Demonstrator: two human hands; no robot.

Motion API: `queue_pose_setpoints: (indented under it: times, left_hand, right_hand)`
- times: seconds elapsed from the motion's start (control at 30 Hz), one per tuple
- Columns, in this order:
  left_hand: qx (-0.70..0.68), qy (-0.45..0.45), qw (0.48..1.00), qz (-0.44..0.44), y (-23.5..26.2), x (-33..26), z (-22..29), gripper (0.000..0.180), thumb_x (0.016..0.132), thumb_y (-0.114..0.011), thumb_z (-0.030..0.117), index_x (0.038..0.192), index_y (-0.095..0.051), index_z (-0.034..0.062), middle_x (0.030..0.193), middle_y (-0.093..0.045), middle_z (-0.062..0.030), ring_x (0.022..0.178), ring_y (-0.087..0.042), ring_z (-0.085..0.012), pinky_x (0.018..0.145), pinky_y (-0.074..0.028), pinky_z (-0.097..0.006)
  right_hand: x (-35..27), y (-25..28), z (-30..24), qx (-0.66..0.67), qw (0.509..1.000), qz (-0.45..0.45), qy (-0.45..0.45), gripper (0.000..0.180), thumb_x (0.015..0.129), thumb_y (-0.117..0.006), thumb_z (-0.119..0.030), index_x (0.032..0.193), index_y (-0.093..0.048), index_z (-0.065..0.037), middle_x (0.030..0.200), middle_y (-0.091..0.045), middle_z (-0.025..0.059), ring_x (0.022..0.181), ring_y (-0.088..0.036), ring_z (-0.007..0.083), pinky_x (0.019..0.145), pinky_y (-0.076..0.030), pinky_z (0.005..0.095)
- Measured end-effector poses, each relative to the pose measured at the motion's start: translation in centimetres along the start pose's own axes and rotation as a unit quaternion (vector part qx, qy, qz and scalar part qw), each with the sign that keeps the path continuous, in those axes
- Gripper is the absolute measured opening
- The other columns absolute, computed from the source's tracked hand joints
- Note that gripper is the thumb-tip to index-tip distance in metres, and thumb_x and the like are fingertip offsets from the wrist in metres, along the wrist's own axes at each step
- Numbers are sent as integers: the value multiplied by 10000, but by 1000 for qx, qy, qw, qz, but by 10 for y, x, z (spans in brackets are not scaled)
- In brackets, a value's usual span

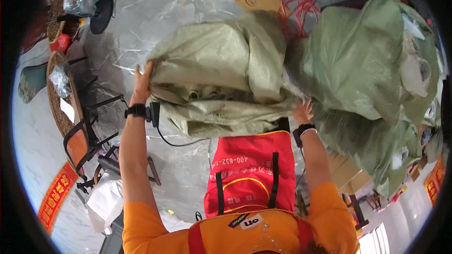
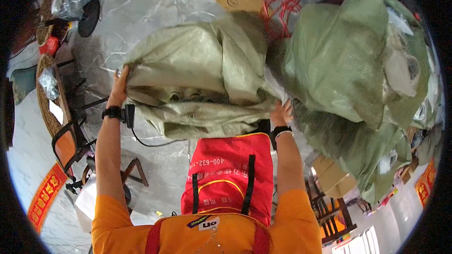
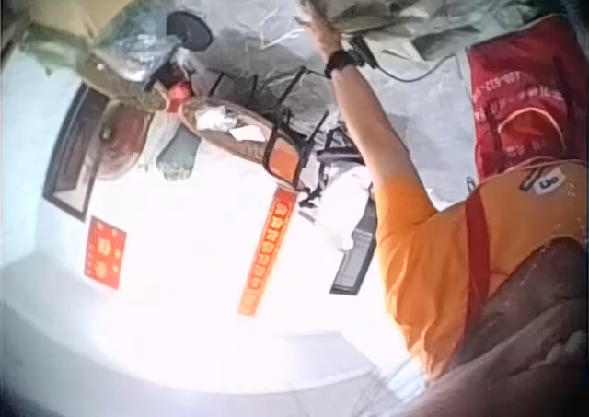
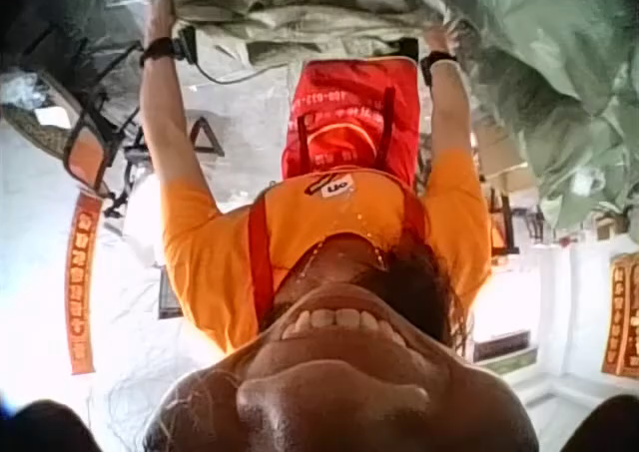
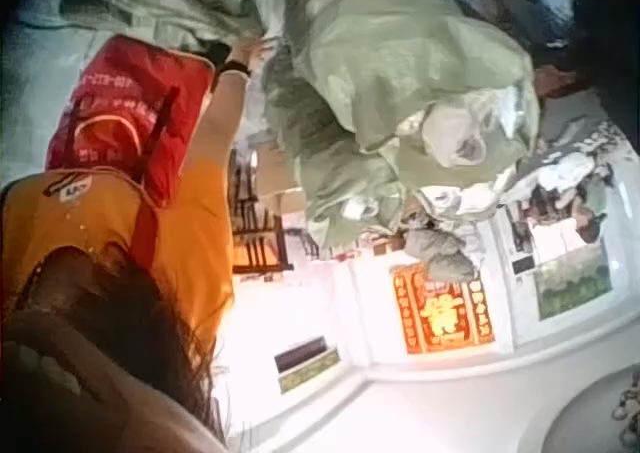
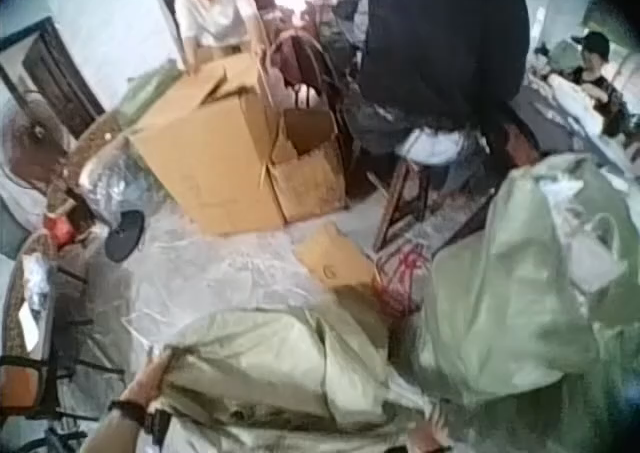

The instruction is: Packing finished clogs into individual plastic bags and then into larger transport bags.

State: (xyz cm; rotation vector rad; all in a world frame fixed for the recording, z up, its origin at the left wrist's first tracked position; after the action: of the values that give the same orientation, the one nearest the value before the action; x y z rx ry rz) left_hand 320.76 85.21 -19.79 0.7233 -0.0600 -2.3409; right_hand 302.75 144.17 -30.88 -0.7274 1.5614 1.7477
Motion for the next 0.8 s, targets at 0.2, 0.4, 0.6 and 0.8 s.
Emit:
queue_pose_setpoints:
  times: [0.2,0.4,0.6,0.8]
  left_hand:
    - [616,-154,772,-10,-114,7,32,629,783,-477,457,1307,-236,205,1188,-390,-196,774,-538,-384,648,-451,-448]
    - [739,-21,664,-110,-109,-16,-37,1000,618,-672,419,1334,-40,120,1018,-467,-249,794,-565,-368,672,-463,-419]
    - [585,138,791,-115,-50,-75,-211,378,757,-485,241,1069,-464,29,848,-584,-216,780,-573,-340,650,-457,-415]
    - [224,56,906,-356,-222,-178,-123,411,844,-474,249,1190,-411,37,1154,-473,-146,1024,-456,-241,876,-353,-348]
  right_hand:
    - [-26,12,-103,162,971,107,136,1072,546,-552,-696,1338,-102,-129,1383,72,158,1274,54,327,910,-9,644]
    - [25,-69,-124,137,990,20,-36,1160,522,-683,-560,1324,58,-166,1359,81,196,1232,82,427,822,-46,711]
    - [33,-157,-68,163,973,-101,-128,1095,551,-737,-396,1312,18,-173,1315,-81,195,1195,-136,390,916,-213,543]
    - [46,-176,-10,-137,970,-111,168,622,767,-476,-366,1277,-292,-61,1335,-260,134,1206,-242,346,954,-134,573]
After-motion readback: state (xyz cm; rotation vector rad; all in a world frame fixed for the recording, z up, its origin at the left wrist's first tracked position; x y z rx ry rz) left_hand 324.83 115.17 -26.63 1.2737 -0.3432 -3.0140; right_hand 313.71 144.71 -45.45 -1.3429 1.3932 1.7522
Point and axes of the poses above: each hand's wrist, its own x-axis towards the middle knuckle, its own y-axis out of the back of the hand, z = x × y, the point moved 7 cm from there along x, towards the middle knuckle
